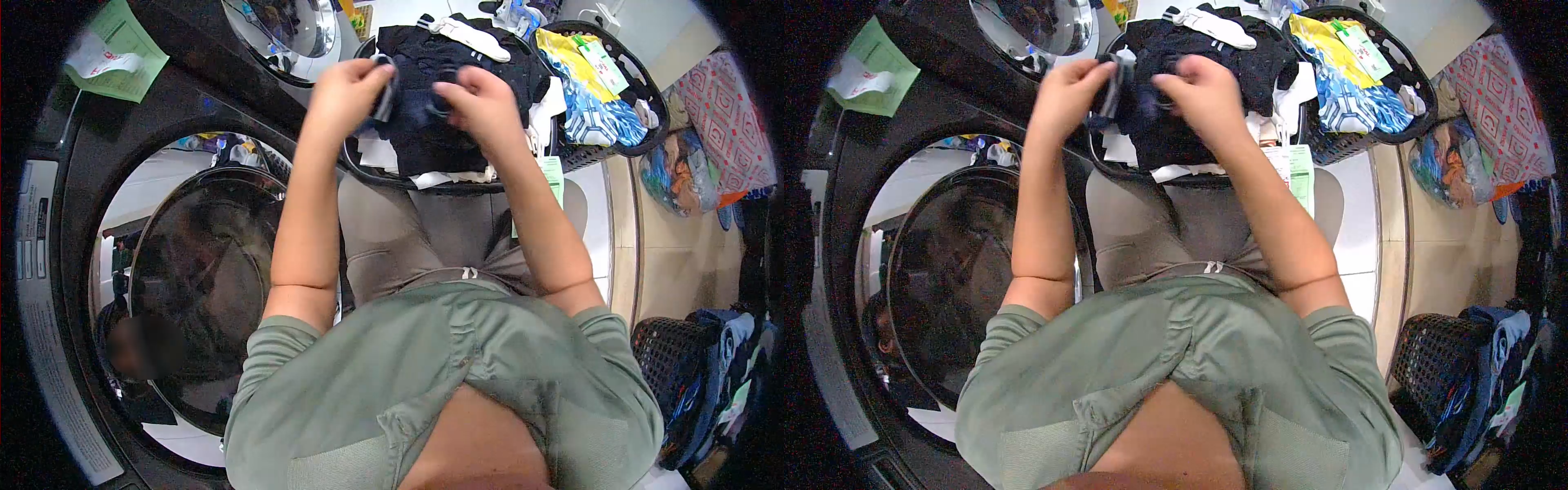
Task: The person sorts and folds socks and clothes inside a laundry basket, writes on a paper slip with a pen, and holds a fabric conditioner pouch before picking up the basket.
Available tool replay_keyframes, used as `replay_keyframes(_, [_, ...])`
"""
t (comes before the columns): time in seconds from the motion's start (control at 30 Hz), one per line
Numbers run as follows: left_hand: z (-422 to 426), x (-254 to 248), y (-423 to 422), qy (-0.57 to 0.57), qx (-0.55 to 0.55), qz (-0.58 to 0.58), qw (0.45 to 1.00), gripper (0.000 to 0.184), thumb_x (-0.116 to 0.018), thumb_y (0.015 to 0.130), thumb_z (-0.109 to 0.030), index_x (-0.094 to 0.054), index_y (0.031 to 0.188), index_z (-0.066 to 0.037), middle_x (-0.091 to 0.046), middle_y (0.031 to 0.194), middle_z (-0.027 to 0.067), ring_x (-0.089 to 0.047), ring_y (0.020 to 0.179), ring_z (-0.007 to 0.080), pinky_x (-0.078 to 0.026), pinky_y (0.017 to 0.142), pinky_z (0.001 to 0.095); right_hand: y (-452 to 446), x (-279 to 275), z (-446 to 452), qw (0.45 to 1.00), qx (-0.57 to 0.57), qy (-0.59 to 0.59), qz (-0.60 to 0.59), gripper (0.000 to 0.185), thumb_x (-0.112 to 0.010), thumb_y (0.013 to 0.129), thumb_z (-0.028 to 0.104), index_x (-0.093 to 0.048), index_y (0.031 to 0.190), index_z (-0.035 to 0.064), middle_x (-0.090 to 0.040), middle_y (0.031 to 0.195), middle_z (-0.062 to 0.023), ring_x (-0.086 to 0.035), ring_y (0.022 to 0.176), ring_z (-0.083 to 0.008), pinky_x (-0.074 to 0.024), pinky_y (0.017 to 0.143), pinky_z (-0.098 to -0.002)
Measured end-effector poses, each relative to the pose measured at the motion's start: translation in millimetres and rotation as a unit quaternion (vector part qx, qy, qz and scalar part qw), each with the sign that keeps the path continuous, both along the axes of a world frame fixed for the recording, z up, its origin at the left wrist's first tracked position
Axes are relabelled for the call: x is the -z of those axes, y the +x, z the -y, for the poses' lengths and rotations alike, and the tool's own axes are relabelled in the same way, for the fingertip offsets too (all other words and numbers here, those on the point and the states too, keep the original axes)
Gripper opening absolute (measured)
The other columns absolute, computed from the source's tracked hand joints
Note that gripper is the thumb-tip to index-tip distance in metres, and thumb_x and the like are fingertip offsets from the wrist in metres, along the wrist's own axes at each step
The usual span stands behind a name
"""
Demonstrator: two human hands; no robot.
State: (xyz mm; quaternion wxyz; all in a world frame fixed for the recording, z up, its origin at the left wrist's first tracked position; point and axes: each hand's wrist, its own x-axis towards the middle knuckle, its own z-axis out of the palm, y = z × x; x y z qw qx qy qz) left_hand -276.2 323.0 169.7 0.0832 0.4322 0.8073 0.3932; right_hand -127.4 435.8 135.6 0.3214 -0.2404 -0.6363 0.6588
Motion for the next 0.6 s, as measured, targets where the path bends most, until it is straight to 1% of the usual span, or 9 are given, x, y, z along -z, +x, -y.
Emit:
replay_keyframes(0.07, [-8.5,13.9,2.0,0.035,0.067,0.084,0.994,0.038,-0.056,0.079,-0.036,-0.061,0.076,0.002,-0.054,0.056,0.0105,-0.049,0.054,0.015,-0.042,0.055,0.0303,-20.8,-15.6,7.3,0.991,-0.13,0.007,0.028,0.018,-0.067,0.067,0.013,-0.054,0.067,0.0012,-0.054,0.055,-0.0053,-0.054,0.046,-0.0115,-0.0441,0.04,-0.0248])
replay_keyframes(0.17, [-5.5,-18.6,-5.3,0.026,0.043,0.24,0.969,0.042,-0.055,0.081,-0.041,-0.063,0.083,0.001,-0.058,0.067,0.0039,-0.05,0.059,0.0131,-0.041,0.054,0.0255,-53.8,-29.9,-3.0,0.984,-0.145,0.099,0.028,0.023,-0.07,0.066,0.017,-0.053,0.064,0.0014,-0.053,0.049,-0.0056,-0.053,0.039,-0.0125,-0.0423,0.037,-0.0234])
replay_keyframes(0.2, [-1.4,-40.2,3.9,0.03,0.053,0.24,0.969,0.038,-0.053,0.083,-0.041,-0.062,0.087,-0.005,-0.06,0.076,0.0027,-0.053,0.063,0.0104,-0.042,0.058,0.0232,-61.0,-40.3,-10.0,0.976,-0.177,0.121,0.041,0.017,-0.066,0.072,0.018,-0.058,0.073,0.0032,-0.055,0.055,-0.0034,-0.053,0.045,-0.0078,-0.04,0.04,-0.0176])
replay_keyframes(0.27, [-8.1,-56.3,-31.4,-0.012,0.094,0.164,0.982,0.032,-0.05,0.086,-0.034,-0.059,0.095,-0.004,-0.061,0.084,0.0046,-0.058,0.07,0.0134,-0.047,0.064,0.0261,-79.0,-65.5,-28.8,0.957,-0.251,0.125,0.073,0.022,-0.066,0.072,0.017,-0.061,0.087,0.0024,-0.06,0.066,-0.0051,-0.057,0.059,-0.0107,-0.0456,0.055,-0.0211])
replay_keyframes(0.33, [-9.5,-104.0,-39.6,0.021,0.087,0.261,0.961,0.021,-0.055,0.083,-0.022,-0.06,0.089,-0.002,-0.059,0.071,0.003,-0.051,0.057,0.0101,-0.042,0.051,0.0234,-69.0,-125.1,-16.7,0.97,-0.224,0.089,0.034,0.018,-0.06,0.078,0.018,-0.057,0.071,0.0012,-0.055,0.058,-0.0046,-0.05,0.04,-0.0117,-0.038,0.035,-0.0246])
replay_keyframes(0.37, [-9.5,-124.6,-41.6,0.041,0.081,0.241,0.966,0.022,-0.053,0.083,-0.025,-0.061,0.082,-0.005,-0.058,0.065,0.0028,-0.05,0.05,0.0112,-0.041,0.046,0.0242,-68.9,-142.7,-27.6,0.969,-0.226,0.096,0.013,0.025,-0.062,0.076,0.025,-0.057,0.067,0.0018,-0.053,0.055,-0.005,-0.05,0.04,-0.0129,-0.0372,0.035,-0.024])
replay_keyframes(0.5, [-18.4,-183.0,-49.1,0.178,0.107,0.346,0.915,0.022,-0.052,0.082,-0.024,-0.063,0.083,-0.004,-0.062,0.074,0.0047,-0.057,0.06,0.0146,-0.048,0.054,0.0281,-46.5,-186.3,-46.7,0.97,-0.071,0.193,-0.126,0.03,-0.064,0.075,0.025,-0.055,0.091,0.0024,-0.059,0.077,-0.0041,-0.055,0.068,-0.0099,-0.0428,0.058,-0.0216])
replay_keyframes(0.53, [-22.3,-193.3,-51.8,0.196,0.137,0.394,0.887,0.023,-0.051,0.082,-0.023,-0.063,0.084,-0.003,-0.063,0.076,0.0056,-0.059,0.063,0.0162,-0.05,0.057,0.0319,-56.4,-168.3,-57.4,0.948,-0.177,0.155,-0.217,0.023,-0.061,0.076,0.018,-0.055,0.092,0.0036,-0.059,0.079,-0.0044,-0.056,0.067,-0.0114,-0.0449,0.06,-0.0226])
replay_keyframes(0.6, [-25.1,-210.0,-58.9,0.222,0.143,0.343,0.901,0.024,-0.051,0.083,-0.023,-0.063,0.085,-0.002,-0.063,0.076,0.0066,-0.061,0.067,0.0179,-0.051,0.059,0.0336,-43.6,-133.5,-38.4,0.961,-0.112,0.226,-0.116,0.035,-0.066,0.071,0.017,-0.058,0.102,0.002,-0.062,0.083,-0.0049,-0.057,0.08,-0.0133,-0.0423,0.077,-0.0266])
